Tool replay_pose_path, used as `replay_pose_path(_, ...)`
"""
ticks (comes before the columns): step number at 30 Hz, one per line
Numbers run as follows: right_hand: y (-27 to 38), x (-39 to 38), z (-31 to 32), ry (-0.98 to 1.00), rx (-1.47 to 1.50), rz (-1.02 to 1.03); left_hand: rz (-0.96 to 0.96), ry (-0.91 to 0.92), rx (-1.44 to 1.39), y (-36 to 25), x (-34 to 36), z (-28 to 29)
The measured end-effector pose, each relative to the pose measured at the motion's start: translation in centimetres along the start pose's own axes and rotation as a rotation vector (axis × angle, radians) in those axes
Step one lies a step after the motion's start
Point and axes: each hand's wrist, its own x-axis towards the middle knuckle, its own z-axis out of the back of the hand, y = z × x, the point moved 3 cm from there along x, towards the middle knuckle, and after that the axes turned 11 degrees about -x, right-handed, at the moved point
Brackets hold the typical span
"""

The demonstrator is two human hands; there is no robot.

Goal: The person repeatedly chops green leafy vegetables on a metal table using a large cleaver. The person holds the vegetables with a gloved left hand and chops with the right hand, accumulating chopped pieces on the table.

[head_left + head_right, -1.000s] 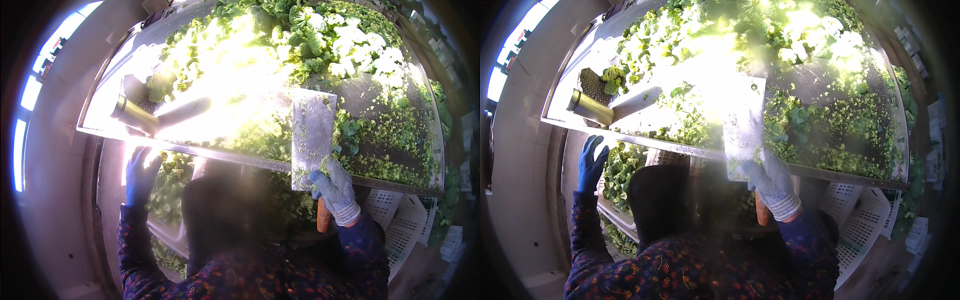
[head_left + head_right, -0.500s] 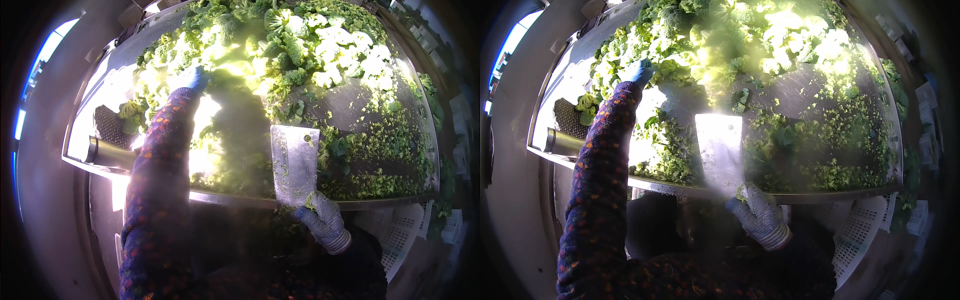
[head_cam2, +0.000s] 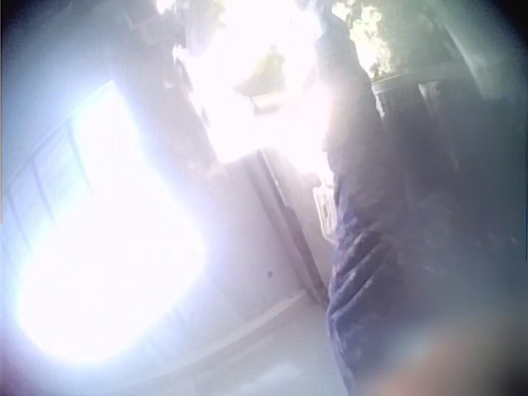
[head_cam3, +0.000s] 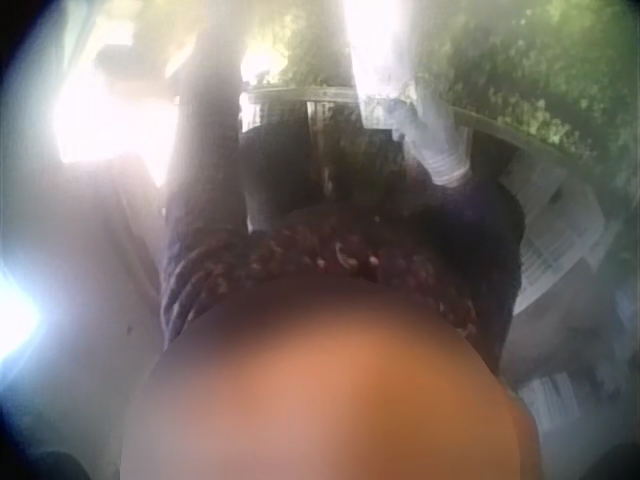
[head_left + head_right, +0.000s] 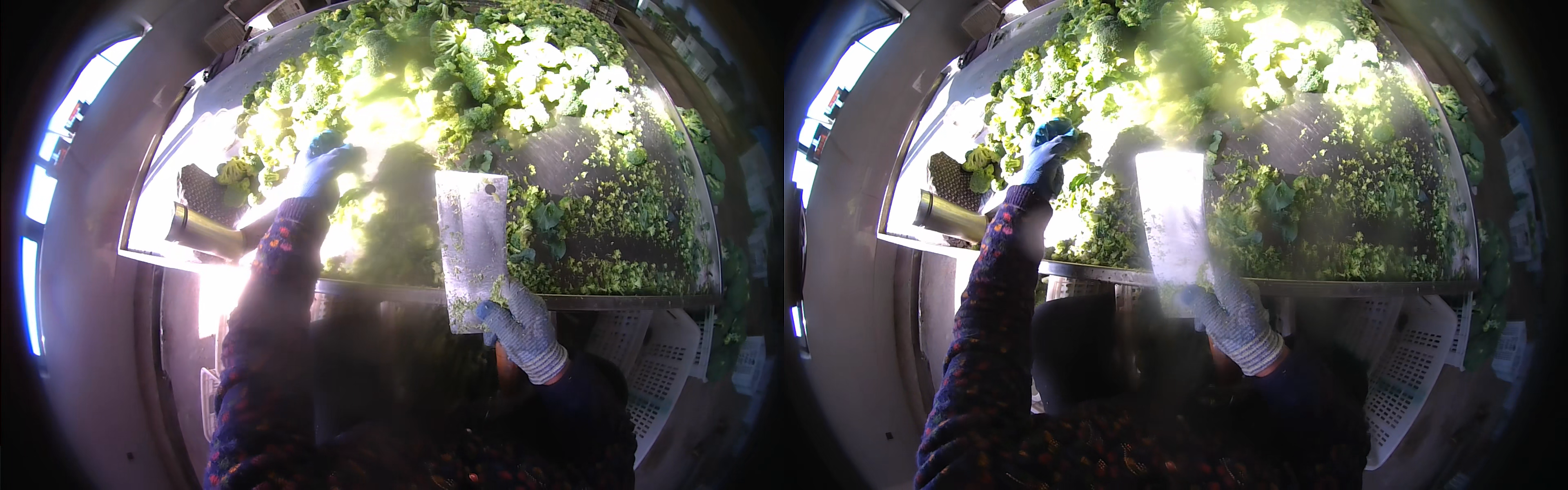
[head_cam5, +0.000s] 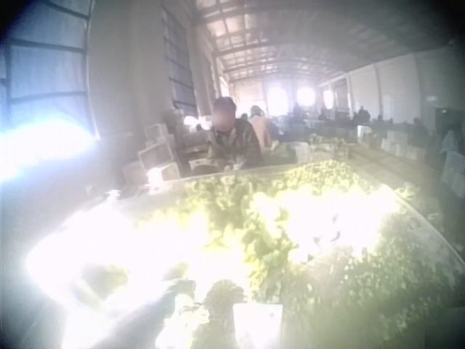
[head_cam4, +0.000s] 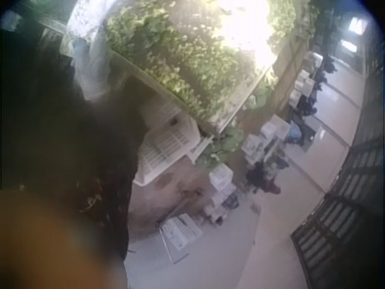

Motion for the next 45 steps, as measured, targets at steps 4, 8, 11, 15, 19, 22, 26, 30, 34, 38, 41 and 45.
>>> replay_pose_path(4, -0.1, -0.1, -0.4, -0.009, 0.029, -0.04, -0.234, 0.082, 1.159, -3.7, -6.0, -6.0)
replay_pose_path(8, 0.3, -0.6, -0.4, -0.017, -0.066, -0.013, -0.177, 0.179, 0.524, -4.1, -11.1, -9.7)
replay_pose_path(11, 0.5, -0.9, -0.1, -0.036, -0.148, 0.0, -0.084, 0.239, 0.348, -3.3, -12.5, -11.4)
replay_pose_path(15, 0.2, -0.6, 0.3, -0.047, -0.175, -0.047, 0.217, 0.144, -0.325, -2.0, -12.9, -12.4)
replay_pose_path(19, -0.1, -0.4, 0.1, -0.031, -0.094, -0.054, 0.099, 0.082, -0.325, -2.0, -13.0, -12.4)
replay_pose_path(22, -0.4, -0.4, -0.5, 0.011, -0.074, -0.111, -0.163, 0.062, 0.041, -2.7, -13.0, -12.2)
replay_pose_path(26, -0.5, -0.5, -1.2, 0.067, -0.064, -0.128, -0.428, 0.013, 0.433, -3.4, -13.2, -12.1)
replay_pose_path(30, -0.4, -0.7, -1.7, 0.045, -0.059, -0.117, -0.55, -0.006, 0.596, -4.0, -13.5, -12.4)
replay_pose_path(34, -0.6, -1.1, -2.3, 0.018, -0.087, -0.071, -0.619, -0.022, 0.667, -4.2, -13.8, -13.0)
replay_pose_path(38, -1.7, -1.1, -2.3, 0.032, -0.17, -0.038, -0.602, -0.028, 0.597, -3.8, -14.2, -13.4)
replay_pose_path(41, -2.0, -0.8, -2.5, -0.008, -0.477, 0.248, -0.59, -0.029, 0.554, -3.6, -14.6, -13.4)
replay_pose_path(45, -2.3, -0.9, -2.7, 0.028, -0.537, 0.253, -0.579, -0.03, 0.524, -3.5, -14.8, -13.5)
